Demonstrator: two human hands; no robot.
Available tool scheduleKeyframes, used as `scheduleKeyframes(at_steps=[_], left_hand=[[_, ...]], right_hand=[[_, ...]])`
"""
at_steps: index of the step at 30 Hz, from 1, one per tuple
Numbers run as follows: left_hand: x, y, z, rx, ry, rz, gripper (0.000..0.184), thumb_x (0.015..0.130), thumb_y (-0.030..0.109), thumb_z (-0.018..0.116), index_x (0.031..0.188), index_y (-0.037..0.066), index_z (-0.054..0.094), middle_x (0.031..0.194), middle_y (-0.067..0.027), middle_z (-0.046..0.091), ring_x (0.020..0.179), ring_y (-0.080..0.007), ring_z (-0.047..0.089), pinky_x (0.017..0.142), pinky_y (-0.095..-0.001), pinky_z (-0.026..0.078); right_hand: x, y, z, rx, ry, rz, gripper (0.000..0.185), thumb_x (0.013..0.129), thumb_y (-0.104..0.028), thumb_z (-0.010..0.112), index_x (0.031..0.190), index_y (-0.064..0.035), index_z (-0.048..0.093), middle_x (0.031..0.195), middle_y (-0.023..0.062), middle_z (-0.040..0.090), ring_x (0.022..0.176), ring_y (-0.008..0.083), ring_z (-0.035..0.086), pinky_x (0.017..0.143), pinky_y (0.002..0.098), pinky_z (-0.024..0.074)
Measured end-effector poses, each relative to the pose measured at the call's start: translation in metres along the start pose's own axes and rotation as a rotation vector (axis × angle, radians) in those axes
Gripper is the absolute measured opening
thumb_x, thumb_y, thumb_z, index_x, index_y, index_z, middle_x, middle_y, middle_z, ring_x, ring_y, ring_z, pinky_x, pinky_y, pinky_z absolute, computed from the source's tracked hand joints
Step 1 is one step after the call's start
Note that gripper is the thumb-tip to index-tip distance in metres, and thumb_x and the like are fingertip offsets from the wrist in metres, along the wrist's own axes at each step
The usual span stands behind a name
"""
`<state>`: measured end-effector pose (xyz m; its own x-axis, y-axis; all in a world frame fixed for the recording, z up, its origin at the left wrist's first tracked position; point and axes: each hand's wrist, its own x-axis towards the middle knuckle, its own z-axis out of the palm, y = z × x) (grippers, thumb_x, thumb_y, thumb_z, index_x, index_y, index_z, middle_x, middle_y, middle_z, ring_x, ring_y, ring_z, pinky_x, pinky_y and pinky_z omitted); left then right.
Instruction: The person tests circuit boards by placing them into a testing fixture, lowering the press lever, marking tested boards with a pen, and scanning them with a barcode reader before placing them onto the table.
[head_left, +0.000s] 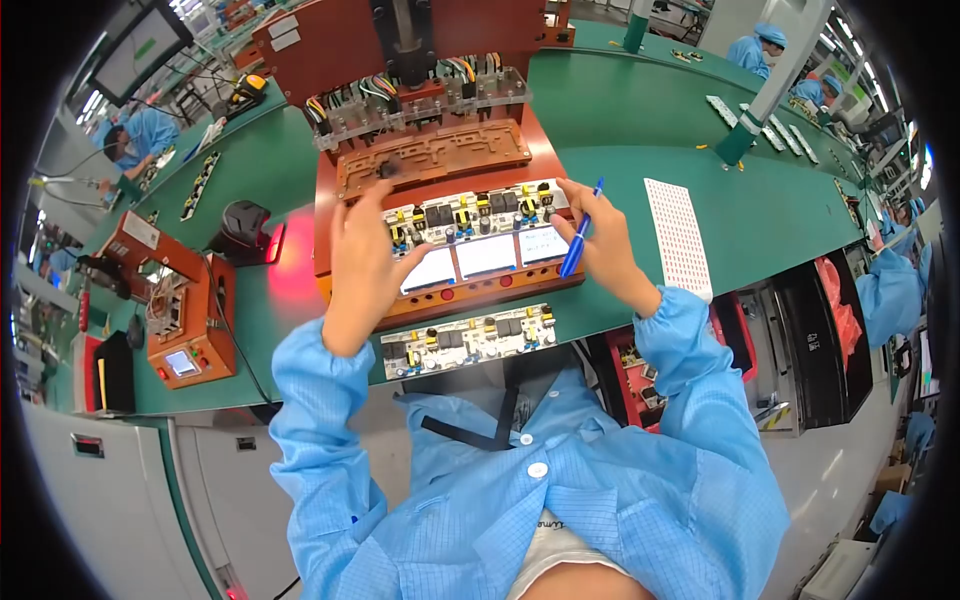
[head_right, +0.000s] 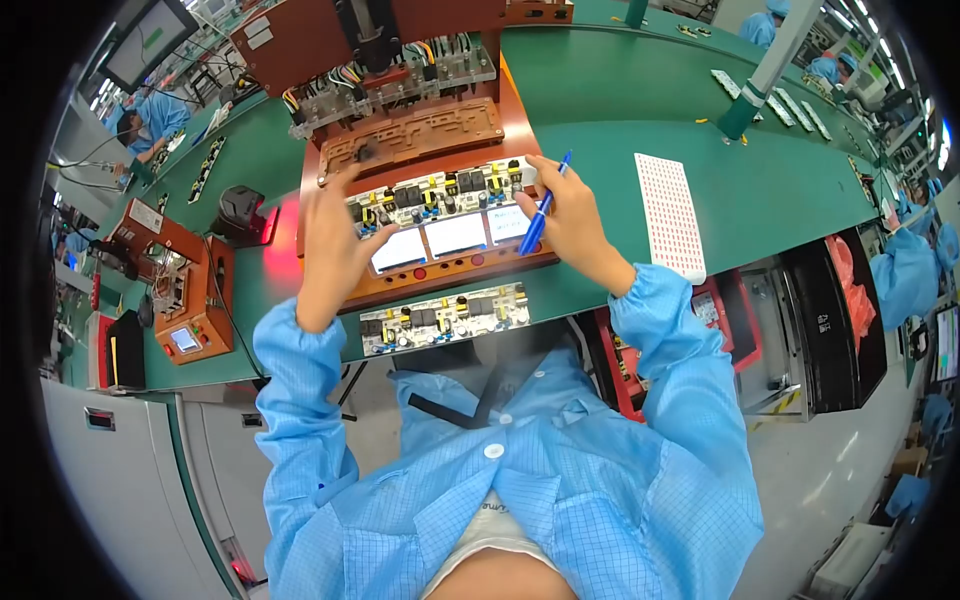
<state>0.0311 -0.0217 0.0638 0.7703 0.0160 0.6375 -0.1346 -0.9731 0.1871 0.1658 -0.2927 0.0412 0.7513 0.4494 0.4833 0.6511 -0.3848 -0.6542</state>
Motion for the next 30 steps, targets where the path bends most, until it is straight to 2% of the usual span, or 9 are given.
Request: scheduleKeyframes(at_steps=[3,4,8,15,18,22,25,29,30], left_hand=[[-0.036,-0.010,0.011,-0.149,0.088,-0.369,0.058,0.087,0.021,0.068,0.131,-0.006,0.040,0.123,-0.0238,0.053,0.112,-0.0402,0.052,0.105,-0.0457,0.034],[-0.040,-0.006,0.008,-0.282,0.072,-0.464,0.040,0.093,0.016,0.058,0.123,-0.005,0.042,0.131,-0.0287,0.051,0.122,-0.0427,0.050,0.109,-0.0447,0.030],[-0.056,-0.018,0.038,-0.659,0.237,-0.457,0.014,0.092,0.004,0.047,0.103,-0.001,0.040,0.142,-0.0343,0.040,0.133,-0.0440,0.042,0.112,-0.0452,0.025],[0.005,-0.072,0.045,-0.876,0.348,-0.520,0.009,0.090,0.000,0.046,0.097,-0.001,0.039,0.137,-0.0319,0.048,0.133,-0.0380,0.044,0.108,-0.0344,0.032],[0.027,-0.108,0.074,-0.814,0.391,-0.440,0.010,0.090,0.000,0.046,0.098,-0.002,0.041,0.137,-0.0311,0.049,0.133,-0.0353,0.045,0.105,-0.0342,0.035],[0.034,-0.111,0.065,-0.629,0.166,-0.576,0.011,0.088,-0.001,0.047,0.097,0.000,0.040,0.137,-0.0296,0.050,0.133,-0.0354,0.046,0.107,-0.0346,0.034],[0.026,-0.126,0.064,-0.898,0.213,-0.557,0.013,0.087,0.001,0.050,0.095,0.000,0.040,0.137,-0.0284,0.051,0.132,-0.0359,0.046,0.108,-0.0361,0.032],[0.021,-0.115,0.049,-0.815,0.135,-0.612,0.019,0.086,0.002,0.051,0.100,0.003,0.038,0.136,-0.0267,0.052,0.133,-0.0290,0.044,0.110,-0.0353,0.031],[0.019,-0.108,0.045,-0.844,0.140,-0.601,0.025,0.086,0.002,0.051,0.106,0.002,0.037,0.137,-0.0263,0.051,0.131,-0.0271,0.045,0.108,-0.0338,0.032]], right_hand=[[-0.017,0.010,0.009,0.023,0.088,-0.153,0.026,0.079,-0.011,0.073,0.091,0.0045,0.057,0.100,0.0206,0.064,0.106,0.0363,0.062,0.081,0.0399,0.0476],[-0.018,0.013,0.012,-0.001,0.081,-0.202,0.027,0.077,-0.012,0.075,0.090,0.0040,0.057,0.112,0.0232,0.064,0.109,0.0376,0.060,0.090,0.0411,0.0461],[-0.015,0.017,0.018,-0.076,0.098,-0.289,0.030,0.076,-0.014,0.075,0.076,0.0002,0.049,0.119,0.0248,0.063,0.119,0.0379,0.057,0.097,0.0418,0.0439],[0.054,0.022,0.044,0.313,0.118,-0.117,0.032,0.074,-0.005,0.073,0.077,-0.0005,0.042,0.107,0.0228,0.066,0.112,0.0377,0.061,0.091,0.0371,0.0469],[0.085,0.028,0.049,0.180,0.067,-0.112,0.032,0.080,-0.003,0.069,0.078,-0.0028,0.037,0.108,0.0215,0.067,0.132,0.0298,0.048,0.095,0.0299,0.0427],[0.098,0.035,0.043,0.186,-0.130,-0.021,0.028,0.078,-0.001,0.067,0.076,-0.0035,0.039,0.087,0.0127,0.061,0.131,0.0294,0.050,0.091,0.0287,0.0438],[0.100,0.049,0.042,0.292,-0.099,-0.113,0.032,0.075,-0.006,0.070,0.074,-0.0041,0.038,0.072,0.0126,0.056,0.104,0.0284,0.068,0.077,0.0332,0.0481],[0.104,0.028,0.038,0.340,0.096,-0.048,0.028,0.080,-0.008,0.067,0.071,-0.0031,0.042,0.078,0.0150,0.069,0.093,0.0204,0.071,0.065,0.0294,0.0503],[0.103,0.014,0.031,0.356,0.180,0.003,0.023,0.085,-0.009,0.063,0.071,-0.0026,0.046,0.083,0.0151,0.073,0.078,0.0150,0.071,0.056,0.0265,0.0483]])
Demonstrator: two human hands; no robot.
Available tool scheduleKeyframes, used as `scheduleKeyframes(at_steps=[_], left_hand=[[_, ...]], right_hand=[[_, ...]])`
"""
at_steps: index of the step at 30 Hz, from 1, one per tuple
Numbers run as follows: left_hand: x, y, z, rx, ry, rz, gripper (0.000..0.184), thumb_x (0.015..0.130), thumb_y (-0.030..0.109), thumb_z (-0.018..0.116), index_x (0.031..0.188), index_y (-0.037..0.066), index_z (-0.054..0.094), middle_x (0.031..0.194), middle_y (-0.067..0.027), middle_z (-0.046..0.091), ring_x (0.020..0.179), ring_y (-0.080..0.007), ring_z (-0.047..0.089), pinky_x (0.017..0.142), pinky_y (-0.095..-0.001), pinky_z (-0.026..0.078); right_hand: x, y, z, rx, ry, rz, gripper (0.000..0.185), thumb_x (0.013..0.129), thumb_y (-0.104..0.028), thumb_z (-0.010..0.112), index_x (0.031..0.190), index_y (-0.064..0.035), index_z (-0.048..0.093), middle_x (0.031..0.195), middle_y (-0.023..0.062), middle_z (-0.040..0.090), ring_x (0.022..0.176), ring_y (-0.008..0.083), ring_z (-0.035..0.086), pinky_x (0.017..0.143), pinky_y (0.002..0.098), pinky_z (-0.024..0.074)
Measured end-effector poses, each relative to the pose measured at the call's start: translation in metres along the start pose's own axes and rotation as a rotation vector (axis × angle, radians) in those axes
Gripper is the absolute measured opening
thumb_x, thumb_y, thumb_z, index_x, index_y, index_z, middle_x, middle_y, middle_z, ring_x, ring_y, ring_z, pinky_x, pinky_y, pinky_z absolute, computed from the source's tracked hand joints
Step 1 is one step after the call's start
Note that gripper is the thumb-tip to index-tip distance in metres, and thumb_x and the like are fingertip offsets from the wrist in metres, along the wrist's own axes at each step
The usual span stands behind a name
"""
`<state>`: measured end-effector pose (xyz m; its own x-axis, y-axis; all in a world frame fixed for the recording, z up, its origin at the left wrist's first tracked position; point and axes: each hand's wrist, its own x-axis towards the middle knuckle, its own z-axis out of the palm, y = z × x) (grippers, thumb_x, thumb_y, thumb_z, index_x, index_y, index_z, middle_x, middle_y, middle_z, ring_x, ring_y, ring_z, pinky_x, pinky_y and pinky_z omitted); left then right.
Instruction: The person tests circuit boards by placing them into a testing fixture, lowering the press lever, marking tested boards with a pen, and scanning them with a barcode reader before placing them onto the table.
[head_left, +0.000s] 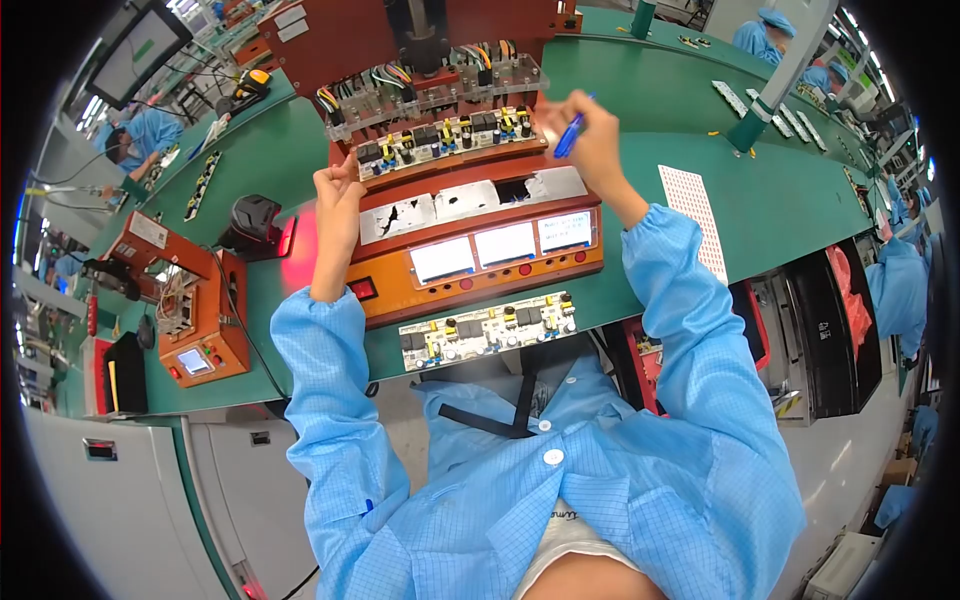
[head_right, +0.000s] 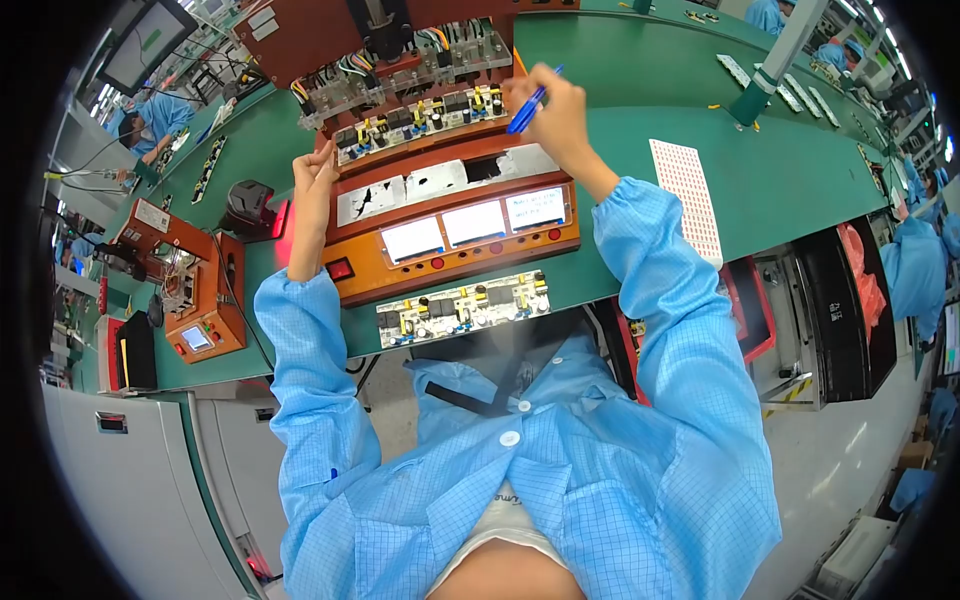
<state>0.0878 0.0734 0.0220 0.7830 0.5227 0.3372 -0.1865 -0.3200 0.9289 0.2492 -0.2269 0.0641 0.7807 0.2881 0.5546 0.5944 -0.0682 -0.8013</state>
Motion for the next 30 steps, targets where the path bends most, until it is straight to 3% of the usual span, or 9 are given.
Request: scheduleKeyframes(at_steps=[3,6,10,12,17,22,24,26,30], left_hand=[[-0.008,-0.003,-0.003,0.006,-0.081,0.027,0.030,0.086,0.003,0.052,0.111,0.001,0.036,0.139,-0.0260,0.049,0.129,-0.0264,0.047,0.107,-0.0337,0.034],[-0.009,-0.005,-0.001,0.081,-0.088,0.079,0.038,0.085,0.003,0.054,0.117,-0.001,0.034,0.140,-0.0282,0.047,0.129,-0.0292,0.048,0.105,-0.0347,0.035],[-0.005,-0.016,-0.001,0.041,-0.098,0.115,0.041,0.084,0.004,0.054,0.118,-0.001,0.033,0.142,-0.0307,0.044,0.135,-0.0330,0.043,0.108,-0.0343,0.031],[-0.009,-0.006,0.001,0.033,-0.095,0.112,0.041,0.084,0.004,0.054,0.119,-0.002,0.033,0.143,-0.0324,0.041,0.138,-0.0343,0.039,0.110,-0.0340,0.028],[-0.008,-0.003,0.003,0.070,-0.079,0.112,0.040,0.084,0.003,0.054,0.118,-0.001,0.034,0.140,-0.0313,0.044,0.137,-0.0343,0.040,0.109,-0.0347,0.030],[-0.009,0.003,-0.005,0.075,-0.101,0.080,0.039,0.084,0.003,0.054,0.117,-0.001,0.035,0.141,-0.0297,0.045,0.131,-0.0340,0.046,0.106,-0.0350,0.034],[-0.009,-0.004,-0.009,0.076,-0.107,0.092,0.040,0.083,0.003,0.055,0.118,-0.001,0.035,0.138,-0.0278,0.047,0.128,-0.0334,0.048,0.106,-0.0353,0.035],[-0.013,-0.005,-0.012,0.061,-0.061,0.095,0.040,0.083,0.002,0.054,0.119,-0.001,0.036,0.136,-0.0259,0.049,0.127,-0.0330,0.049,0.107,-0.0362,0.034],[-0.047,0.013,-0.014,-0.006,0.125,0.152,0.041,0.082,-0.003,0.049,0.121,-0.001,0.037,0.133,-0.0224,0.049,0.130,-0.0322,0.045,0.110,-0.0387,0.031]], right_hand=[[0.023,-0.036,-0.004,-0.057,0.224,-0.536,0.021,0.089,-0.009,0.058,0.071,-0.0027,0.049,0.078,0.0123,0.071,0.067,0.0118,0.065,0.055,0.0257,0.0470],[0.043,-0.066,-0.010,-0.084,0.435,-0.625,0.022,0.089,-0.002,0.057,0.072,-0.0057,0.043,0.073,0.0105,0.068,0.067,0.0124,0.059,0.065,0.0280,0.0508],[0.055,-0.040,-0.015,0.285,0.633,-0.388,0.014,0.087,-0.001,0.051,0.076,-0.0065,0.043,0.074,0.0129,0.068,0.071,0.0155,0.064,0.066,0.0264,0.0479],[0.044,-0.007,-0.007,0.255,0.555,-0.287,0.015,0.087,0.002,0.051,0.073,-0.0031,0.046,0.070,0.0087,0.063,0.074,0.0174,0.066,0.071,0.0285,0.0504],[0.008,0.070,0.020,0.034,-0.088,-0.038,0.013,0.089,0.001,0.050,0.078,-0.0022,0.045,0.077,0.0094,0.065,0.105,0.0256,0.068,0.078,0.0301,0.0502],[0.003,0.056,0.012,0.050,-0.099,0.063,0.014,0.092,-0.003,0.051,0.080,-0.0014,0.044,0.092,0.0140,0.071,0.090,0.0221,0.069,0.073,0.0301,0.0498],[0.012,0.044,-0.004,-0.151,-0.010,-0.064,0.018,0.088,0.003,0.054,0.081,-0.0054,0.040,0.110,0.0224,0.068,0.117,0.0240,0.060,0.081,0.0254,0.0470],[0.024,-0.005,-0.003,0.004,0.263,-0.362,0.021,0.090,-0.001,0.056,0.079,-0.0050,0.039,0.092,0.0149,0.071,0.091,0.0180,0.066,0.073,0.0245,0.0450],[0.088,-0.098,-0.005,-0.235,0.360,-0.836,0.016,0.094,-0.009,0.058,0.084,-0.0048,0.046,0.073,0.0060,0.058,0.063,0.0090,0.049,0.056,0.0303,0.0381]])
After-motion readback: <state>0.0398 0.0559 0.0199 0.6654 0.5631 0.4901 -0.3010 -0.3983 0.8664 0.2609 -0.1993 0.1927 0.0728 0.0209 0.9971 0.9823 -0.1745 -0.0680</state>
